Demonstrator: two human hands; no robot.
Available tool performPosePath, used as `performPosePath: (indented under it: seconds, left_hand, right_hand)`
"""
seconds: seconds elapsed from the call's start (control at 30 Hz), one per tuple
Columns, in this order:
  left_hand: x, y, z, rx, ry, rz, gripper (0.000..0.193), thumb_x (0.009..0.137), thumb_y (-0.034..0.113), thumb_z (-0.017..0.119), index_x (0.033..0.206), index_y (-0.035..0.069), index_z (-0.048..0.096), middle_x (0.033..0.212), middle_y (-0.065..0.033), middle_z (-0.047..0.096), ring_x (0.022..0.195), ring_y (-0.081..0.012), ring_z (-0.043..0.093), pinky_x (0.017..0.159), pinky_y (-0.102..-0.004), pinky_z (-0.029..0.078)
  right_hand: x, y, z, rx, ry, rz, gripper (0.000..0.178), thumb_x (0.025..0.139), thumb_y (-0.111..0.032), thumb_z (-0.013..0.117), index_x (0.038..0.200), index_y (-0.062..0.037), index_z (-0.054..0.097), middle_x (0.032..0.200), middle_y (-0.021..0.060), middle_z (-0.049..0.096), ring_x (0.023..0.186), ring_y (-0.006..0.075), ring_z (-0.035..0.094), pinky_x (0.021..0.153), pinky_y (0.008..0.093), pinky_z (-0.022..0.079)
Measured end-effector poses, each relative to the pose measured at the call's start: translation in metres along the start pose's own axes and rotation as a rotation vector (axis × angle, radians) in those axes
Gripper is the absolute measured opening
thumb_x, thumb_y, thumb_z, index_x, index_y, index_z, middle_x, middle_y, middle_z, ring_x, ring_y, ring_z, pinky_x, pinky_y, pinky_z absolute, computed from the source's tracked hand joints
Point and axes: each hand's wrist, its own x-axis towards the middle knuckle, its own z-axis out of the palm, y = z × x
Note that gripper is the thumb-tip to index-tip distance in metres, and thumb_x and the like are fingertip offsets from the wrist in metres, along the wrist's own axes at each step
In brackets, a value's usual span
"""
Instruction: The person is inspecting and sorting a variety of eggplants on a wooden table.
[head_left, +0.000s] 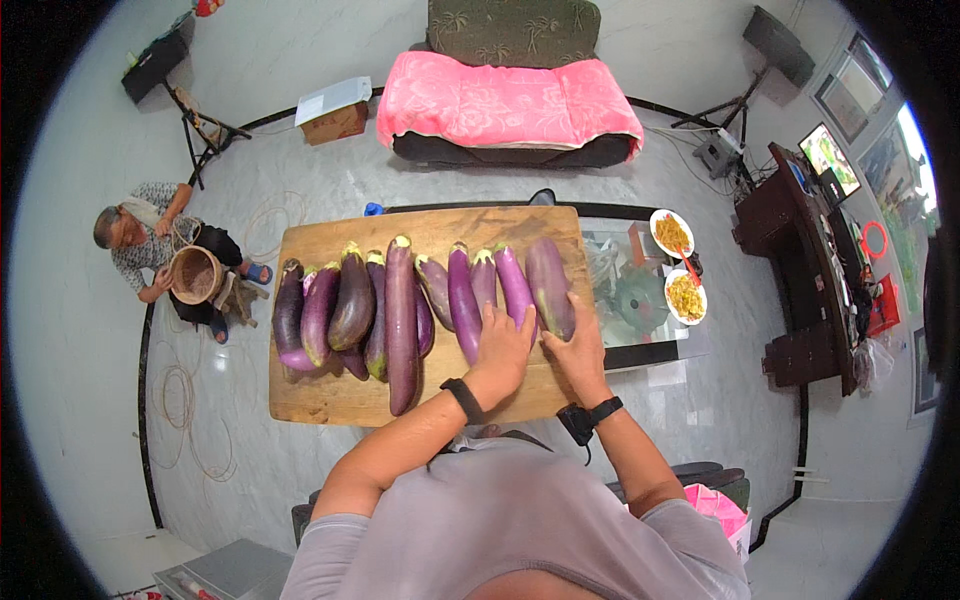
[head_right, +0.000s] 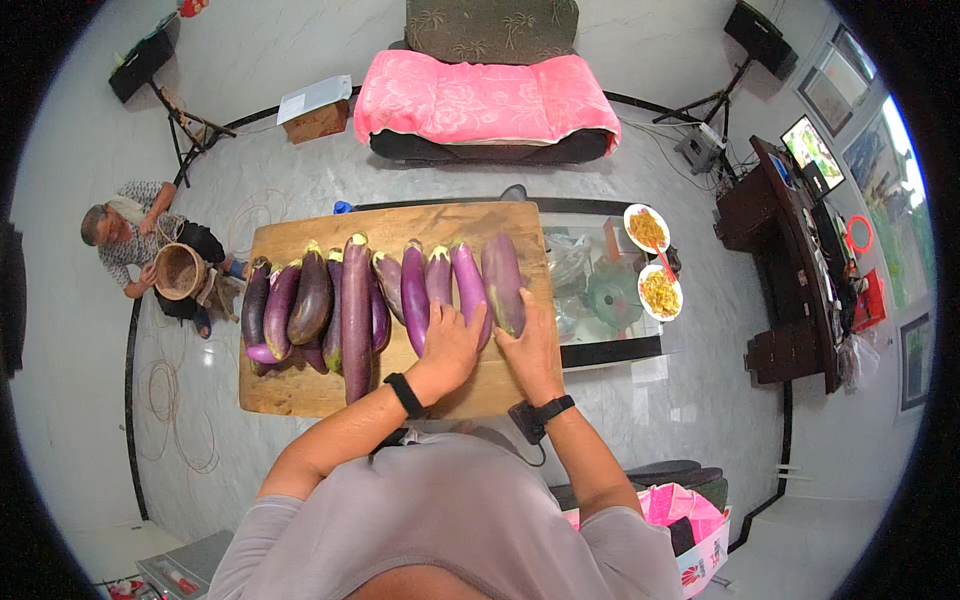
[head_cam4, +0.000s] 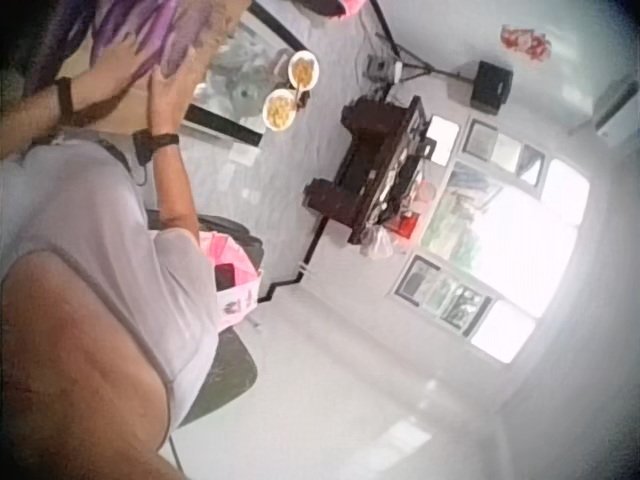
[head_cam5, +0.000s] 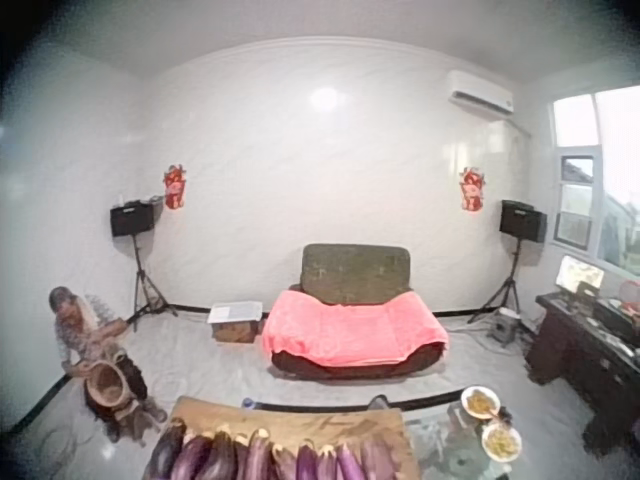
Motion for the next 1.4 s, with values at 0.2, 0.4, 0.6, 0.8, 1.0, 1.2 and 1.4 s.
performPosePath:
  seconds: [0.2,0.4,0.6,0.8,1.0,1.2,1.4]
  left_hand:
    - [0.018,0.009,-0.005,0.039,0.031,0.002,0.071,0.079,0.023,0.064,0.139,-0.004,0.038,0.1,-0.025,0.06,0.106,-0.0385,0.052,0.11,-0.0553,0.023]
    - [0.031,0.008,-0.04,-0.314,-0.059,-0.4,0.084,0.075,0.04,0.065,0.139,-0.005,0.035,0.107,-0.0292,0.061,0.104,-0.042,0.055,0.1,-0.0526,0.035]
    - [0.015,-0.031,-0.061,-1.034,0.128,-0.587,0.07,0.084,0.041,0.055,0.135,-0.003,0.04,0.113,-0.0332,0.06,0.107,-0.0446,0.058,0.091,-0.0447,0.045]
    - [-0.015,-0.053,-0.076,-1.447,0.163,-0.546,0.052,0.092,0.032,0.049,0.128,-0.005,0.05,0.112,-0.0176,0.062,0.105,-0.0237,0.058,0.091,-0.0316,0.043]
    - [-0.032,-0.057,-0.093,-1.841,0.158,-0.663,0.046,0.094,0.037,0.046,0.114,-0.002,0.059,0.085,-0.0108,0.067,0.073,-0.0182,0.064,0.069,-0.0288,0.052]
    - [-0.047,-0.068,-0.101,-1.92,-0.022,-0.698,0.042,0.094,0.038,0.047,0.104,0.0,0.062,0.082,-0.0102,0.067,0.073,-0.0174,0.064,0.069,-0.0285,0.052]
    - [-0.049,-0.075,-0.1,-1.989,-0.275,-0.458,0.047,0.093,0.035,0.05,0.121,-0.002,0.057,0.105,-0.0128,0.066,0.087,-0.0188,0.064,0.079,-0.0297,0.052]
  right_hand:
    - [-0.011,0.012,0.008,-0.37,0.087,-0.094,0.076,0.072,-0.011,0.076,0.14,-0.0172,0.042,0.103,0.0197,0.052,0.096,0.037,0.054,0.086,0.0434,0.044]
    - [-0.01,0.031,0.004,-0.131,0.029,-0.052,0.068,0.078,-0.019,0.074,0.138,-0.0072,0.043,0.111,0.0219,0.056,0.105,0.0384,0.054,0.093,0.0432,0.042]
    - [-0.007,0.017,0.0,-0.085,0.02,-0.004,0.05,0.09,-0.026,0.061,0.13,0.0008,0.047,0.115,0.024,0.056,0.11,0.0392,0.052,0.096,0.0436,0.041]
    - [0.005,0.045,0.005,-0.035,0.032,-0.001,0.042,0.097,-0.027,0.051,0.128,0.0028,0.049,0.12,0.0243,0.055,0.113,0.0375,0.051,0.099,0.0423,0.04]
    - [0.01,0.039,0.009,0.041,0.054,0.019,0.043,0.101,-0.031,0.04,0.126,0.0027,0.05,0.121,0.0219,0.053,0.115,0.0357,0.05,0.101,0.0412,0.037]
    - [0.005,0.011,-0.003,-0.084,0.149,-0.345,0.042,0.096,-0.032,0.049,0.122,-0.0004,0.054,0.12,0.0192,0.055,0.113,0.0352,0.051,0.1,0.0421,0.038]
    - [-0.006,-0.02,-0.018,0.098,-0.287,-0.311,0.057,0.084,-0.036,0.067,0.126,0.0001,0.055,0.117,0.0179,0.059,0.109,0.0342,0.055,0.097,0.0388,0.041]
